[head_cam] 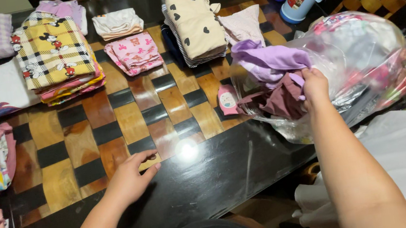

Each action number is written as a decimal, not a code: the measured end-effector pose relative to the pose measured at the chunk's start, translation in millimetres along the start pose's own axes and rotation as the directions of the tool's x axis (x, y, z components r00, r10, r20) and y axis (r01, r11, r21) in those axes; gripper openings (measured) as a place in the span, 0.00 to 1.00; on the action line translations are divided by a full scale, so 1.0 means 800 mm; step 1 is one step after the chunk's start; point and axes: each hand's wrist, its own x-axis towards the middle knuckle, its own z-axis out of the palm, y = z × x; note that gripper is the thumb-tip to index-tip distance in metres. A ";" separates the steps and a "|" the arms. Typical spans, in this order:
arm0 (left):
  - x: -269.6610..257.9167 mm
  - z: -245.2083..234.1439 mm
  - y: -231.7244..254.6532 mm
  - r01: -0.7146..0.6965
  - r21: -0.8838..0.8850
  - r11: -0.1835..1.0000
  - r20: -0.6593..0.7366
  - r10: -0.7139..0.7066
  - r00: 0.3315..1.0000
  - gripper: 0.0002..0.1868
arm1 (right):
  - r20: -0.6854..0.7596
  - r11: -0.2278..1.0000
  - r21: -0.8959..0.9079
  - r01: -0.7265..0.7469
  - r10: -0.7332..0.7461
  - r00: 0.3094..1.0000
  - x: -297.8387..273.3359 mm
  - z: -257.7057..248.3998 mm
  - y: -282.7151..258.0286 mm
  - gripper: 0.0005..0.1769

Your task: The person folds items of clothing including a pink patterned garment, a purple garment, and a white garment on a table before placing them in stacks.

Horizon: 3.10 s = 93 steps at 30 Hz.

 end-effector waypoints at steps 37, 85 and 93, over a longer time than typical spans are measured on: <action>0.039 0.040 0.064 -0.048 -0.115 0.992 0.178 0.068 0.982 0.29 | 0.058 0.783 -0.595 0.180 -0.181 0.982 -0.086 0.097 0.063 0.54; 0.030 0.060 -0.130 0.248 -0.681 0.689 -0.068 -0.396 0.916 0.21 | 0.447 -0.207 -0.823 0.530 0.340 0.827 -0.170 0.088 -0.034 0.53; 0.012 0.042 -0.178 0.229 -0.527 0.818 -0.193 -0.378 0.906 0.24 | 0.199 0.254 -0.940 0.229 -0.139 0.970 -0.038 0.015 -0.031 0.28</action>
